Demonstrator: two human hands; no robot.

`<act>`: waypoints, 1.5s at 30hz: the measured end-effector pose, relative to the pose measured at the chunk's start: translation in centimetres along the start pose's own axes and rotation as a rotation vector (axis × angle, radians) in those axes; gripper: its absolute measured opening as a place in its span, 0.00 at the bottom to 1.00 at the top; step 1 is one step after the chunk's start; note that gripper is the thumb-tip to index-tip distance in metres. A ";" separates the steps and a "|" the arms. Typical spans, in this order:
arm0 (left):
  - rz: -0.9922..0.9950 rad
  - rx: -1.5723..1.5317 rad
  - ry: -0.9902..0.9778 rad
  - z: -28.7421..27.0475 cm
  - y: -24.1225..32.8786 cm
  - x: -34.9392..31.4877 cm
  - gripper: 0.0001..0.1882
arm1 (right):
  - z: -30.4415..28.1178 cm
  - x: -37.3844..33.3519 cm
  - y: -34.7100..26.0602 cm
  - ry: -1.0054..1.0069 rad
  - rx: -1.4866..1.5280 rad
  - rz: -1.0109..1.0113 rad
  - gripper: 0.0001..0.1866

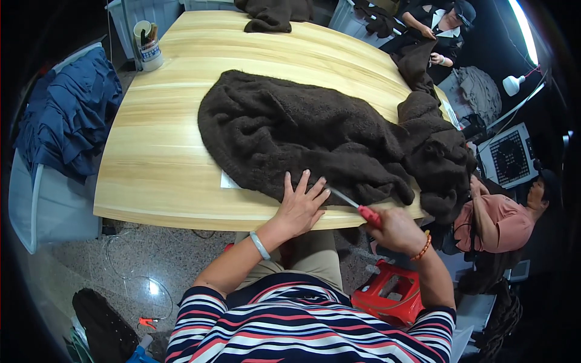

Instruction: Trimming loose threads from a brown fleece garment using scissors.

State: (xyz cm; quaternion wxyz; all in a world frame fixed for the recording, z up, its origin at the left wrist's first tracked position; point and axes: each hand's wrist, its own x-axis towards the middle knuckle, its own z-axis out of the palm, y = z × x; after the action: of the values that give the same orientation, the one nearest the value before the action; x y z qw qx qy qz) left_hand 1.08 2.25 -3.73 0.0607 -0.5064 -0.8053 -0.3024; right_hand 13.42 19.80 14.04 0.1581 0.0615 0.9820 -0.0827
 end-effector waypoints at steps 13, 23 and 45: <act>-0.420 -0.477 0.203 -10.6 -8.3 -4.4 0.30 | 18.4 2.6 -10.2 -0.299 0.323 -0.568 0.24; -0.457 -0.231 0.060 -9.9 -10.5 -1.7 0.09 | 13.0 7.1 -5.4 -0.388 0.758 -0.602 0.24; -0.716 0.220 0.130 -9.9 -31.0 14.4 0.37 | 1.5 27.3 21.6 0.097 0.637 0.107 0.43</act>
State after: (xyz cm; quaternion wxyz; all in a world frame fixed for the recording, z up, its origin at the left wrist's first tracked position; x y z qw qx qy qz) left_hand -34.32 -1.38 -3.03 0.0564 -0.1631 -0.9534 -0.2476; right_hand -8.64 43.24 0.77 0.0883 0.1634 0.9085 -0.3743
